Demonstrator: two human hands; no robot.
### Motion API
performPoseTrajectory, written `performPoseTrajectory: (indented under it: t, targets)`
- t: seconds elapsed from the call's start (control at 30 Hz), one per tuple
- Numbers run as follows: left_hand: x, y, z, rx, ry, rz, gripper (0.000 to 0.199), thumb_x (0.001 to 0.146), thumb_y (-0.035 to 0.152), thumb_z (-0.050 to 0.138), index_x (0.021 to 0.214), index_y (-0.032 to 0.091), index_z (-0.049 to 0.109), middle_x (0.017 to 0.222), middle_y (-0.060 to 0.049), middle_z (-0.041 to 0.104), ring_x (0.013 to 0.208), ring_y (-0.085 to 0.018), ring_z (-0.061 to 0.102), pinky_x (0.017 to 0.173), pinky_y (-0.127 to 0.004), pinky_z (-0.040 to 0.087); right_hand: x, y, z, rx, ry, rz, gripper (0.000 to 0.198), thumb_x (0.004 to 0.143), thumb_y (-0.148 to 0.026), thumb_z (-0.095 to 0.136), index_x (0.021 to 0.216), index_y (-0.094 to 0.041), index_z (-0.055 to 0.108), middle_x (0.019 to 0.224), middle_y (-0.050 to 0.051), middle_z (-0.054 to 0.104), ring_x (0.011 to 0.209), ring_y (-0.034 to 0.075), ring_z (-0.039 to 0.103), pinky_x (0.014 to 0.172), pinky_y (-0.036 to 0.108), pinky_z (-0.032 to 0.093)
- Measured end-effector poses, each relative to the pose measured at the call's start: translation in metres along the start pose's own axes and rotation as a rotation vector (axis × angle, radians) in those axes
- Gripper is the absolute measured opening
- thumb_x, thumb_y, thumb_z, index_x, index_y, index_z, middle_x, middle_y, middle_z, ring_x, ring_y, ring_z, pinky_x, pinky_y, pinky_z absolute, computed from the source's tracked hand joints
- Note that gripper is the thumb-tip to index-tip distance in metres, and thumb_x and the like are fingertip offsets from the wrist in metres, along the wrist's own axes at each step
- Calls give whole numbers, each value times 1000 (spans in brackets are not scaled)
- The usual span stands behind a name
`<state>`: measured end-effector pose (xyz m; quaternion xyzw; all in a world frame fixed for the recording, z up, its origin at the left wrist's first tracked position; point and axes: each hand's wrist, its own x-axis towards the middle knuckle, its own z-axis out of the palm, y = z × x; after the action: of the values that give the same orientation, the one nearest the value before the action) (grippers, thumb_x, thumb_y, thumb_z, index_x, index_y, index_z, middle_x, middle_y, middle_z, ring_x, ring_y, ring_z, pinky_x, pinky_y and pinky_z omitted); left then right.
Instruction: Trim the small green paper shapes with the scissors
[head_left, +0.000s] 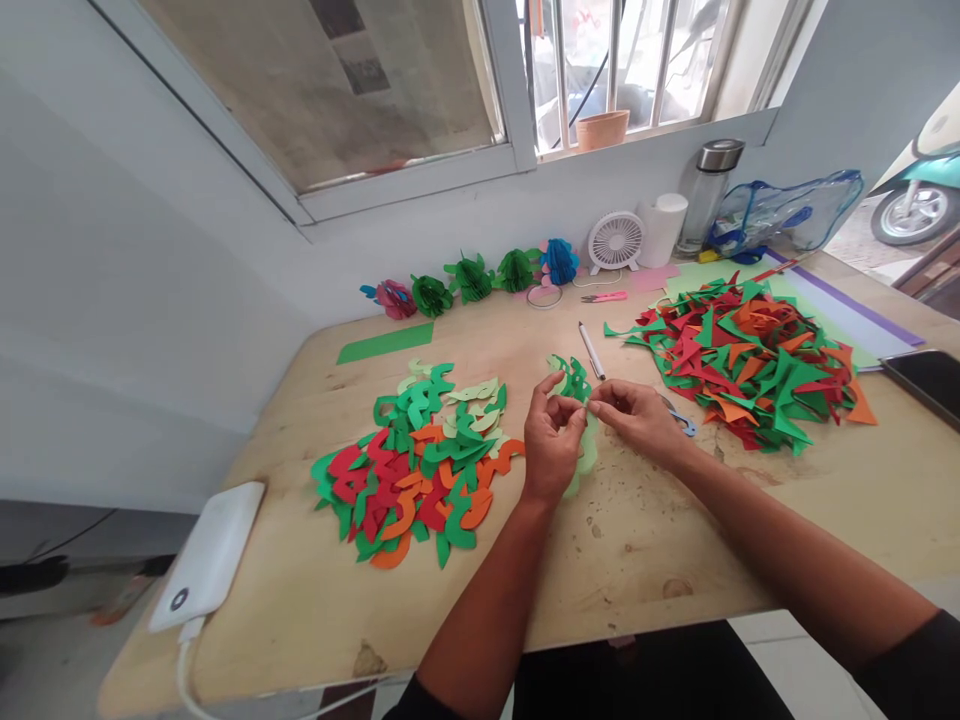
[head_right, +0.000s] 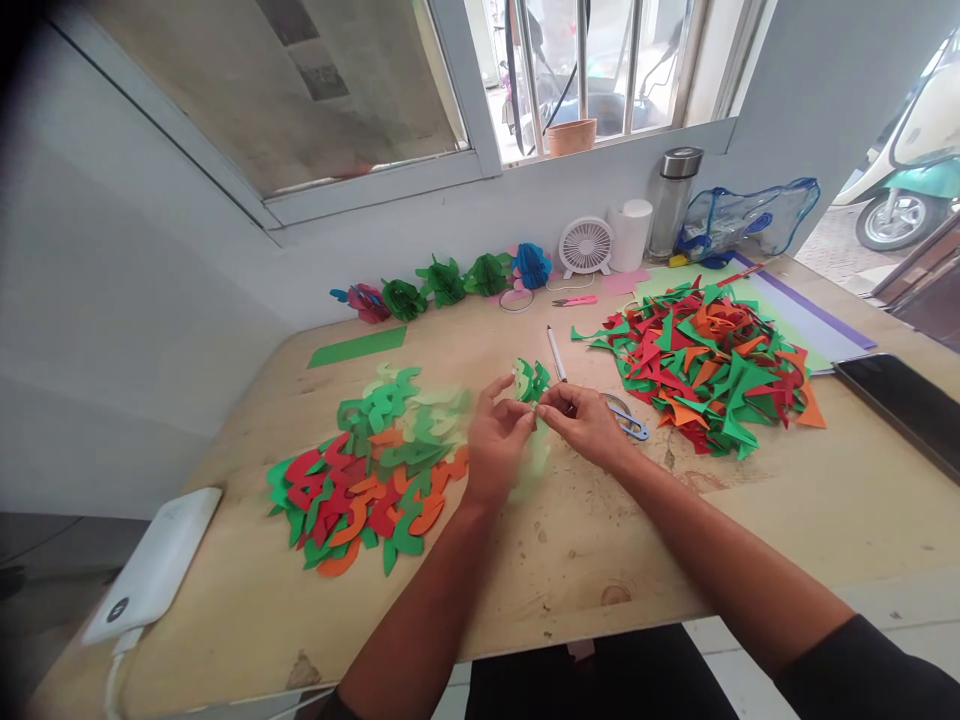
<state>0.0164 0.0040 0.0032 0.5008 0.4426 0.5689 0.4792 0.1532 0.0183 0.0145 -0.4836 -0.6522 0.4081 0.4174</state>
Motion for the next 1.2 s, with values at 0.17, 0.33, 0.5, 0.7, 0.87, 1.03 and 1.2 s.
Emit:
performPoseTrajectory:
  t: [0.17, 0.33, 0.5, 0.7, 0.87, 1.03, 1.2]
  targets:
    - [-2, 1, 2, -3, -39, 6, 52, 74, 18, 62, 123, 21, 46, 72, 2, 62, 67, -10, 58, 71, -23, 47, 0, -4, 0, 106, 24, 47, 22, 76, -38, 60, 68, -18, 55, 55, -4, 45, 49, 9, 36, 45, 23, 28]
    - [-3, 0, 2, -16, -103, -7, 55, 74, 18, 62, 127, 22, 44, 70, 3, 60, 66, -9, 56, 69, -22, 45, 2, -3, -4, 206, 36, 108, 27, 77, -42, 59, 67, -18, 53, 54, -5, 43, 48, 8, 35, 45, 23, 27]
    - [-3, 0, 2, -44, -130, -37, 54, 74, 18, 63, 126, 20, 47, 69, 3, 59, 65, -9, 54, 65, -20, 43, 4, 0, -5, 253, 102, 120, 30, 79, -43, 55, 62, -18, 52, 54, -3, 48, 50, 9, 40, 48, 23, 32]
    - [-3, 0, 2, -112, -187, -94, 52, 72, 20, 65, 122, 19, 49, 66, 4, 57, 60, -8, 52, 62, -20, 43, 6, 0, -9, 309, 193, 127, 25, 75, -42, 60, 78, -17, 62, 65, 1, 59, 54, 10, 46, 51, 24, 37]
    - [-3, -2, 2, -98, -254, -85, 44, 72, 18, 63, 115, 19, 53, 67, 4, 57, 59, -8, 52, 61, -21, 42, 5, 0, -13, 337, 151, 130, 24, 75, -41, 61, 81, -17, 63, 70, 1, 60, 57, 10, 47, 54, 24, 38]
    - [-4, -2, 2, -95, -313, -73, 41, 73, 16, 60, 113, 18, 55, 66, 3, 56, 59, -8, 51, 59, -21, 40, 4, -1, -13, 325, 128, 122, 23, 74, -40, 64, 78, -17, 62, 69, 0, 58, 58, 10, 45, 54, 24, 36]
    - [-4, -2, 2, -93, -307, -96, 39, 71, 17, 61, 110, 16, 56, 64, 3, 56, 58, -8, 52, 59, -21, 40, 3, -8, -13, 292, 112, 85, 26, 73, -42, 65, 70, -17, 58, 60, -3, 49, 55, 9, 40, 52, 24, 31]
